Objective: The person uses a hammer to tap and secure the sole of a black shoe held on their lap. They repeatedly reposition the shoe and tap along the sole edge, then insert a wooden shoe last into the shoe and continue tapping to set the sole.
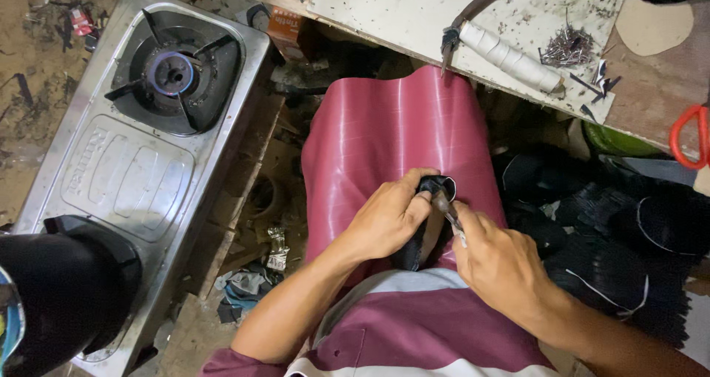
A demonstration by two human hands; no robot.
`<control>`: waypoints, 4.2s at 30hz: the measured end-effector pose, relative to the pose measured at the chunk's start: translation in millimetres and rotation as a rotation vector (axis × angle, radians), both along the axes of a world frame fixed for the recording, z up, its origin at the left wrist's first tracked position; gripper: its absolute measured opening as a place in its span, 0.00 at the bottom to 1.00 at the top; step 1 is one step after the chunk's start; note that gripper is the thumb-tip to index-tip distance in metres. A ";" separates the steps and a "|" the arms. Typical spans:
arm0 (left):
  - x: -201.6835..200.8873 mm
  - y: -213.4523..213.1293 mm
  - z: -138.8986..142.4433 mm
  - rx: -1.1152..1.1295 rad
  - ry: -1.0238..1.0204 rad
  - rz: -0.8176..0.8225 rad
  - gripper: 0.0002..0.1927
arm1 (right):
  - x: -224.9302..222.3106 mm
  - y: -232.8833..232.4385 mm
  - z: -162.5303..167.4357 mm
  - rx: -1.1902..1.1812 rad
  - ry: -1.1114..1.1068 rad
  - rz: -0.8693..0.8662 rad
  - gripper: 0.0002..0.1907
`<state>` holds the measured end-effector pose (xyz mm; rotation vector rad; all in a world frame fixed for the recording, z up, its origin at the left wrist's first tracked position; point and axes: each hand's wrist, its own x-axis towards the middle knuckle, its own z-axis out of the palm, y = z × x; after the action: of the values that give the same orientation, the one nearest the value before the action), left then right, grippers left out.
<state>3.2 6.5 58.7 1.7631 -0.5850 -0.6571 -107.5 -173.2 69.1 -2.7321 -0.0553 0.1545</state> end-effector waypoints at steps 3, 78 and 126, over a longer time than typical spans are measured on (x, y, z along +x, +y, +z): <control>-0.8 2.3 4.9 0.038 -0.016 0.048 0.24 | 2.5 7.1 2.4 -0.025 -0.005 0.025 0.25; 65.4 -30.6 -113.1 -0.633 0.734 0.284 0.54 | 70.3 -39.0 -46.5 0.165 -0.102 0.171 0.14; 59.9 -14.6 -90.9 -0.171 0.200 0.250 0.34 | 132.5 -107.2 -47.1 -0.128 -0.342 -0.047 0.23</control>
<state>63.0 -8.1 -32.2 1.5566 -0.2694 -0.5819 25.0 -280.4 22.0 -2.8534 -0.0796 -0.3349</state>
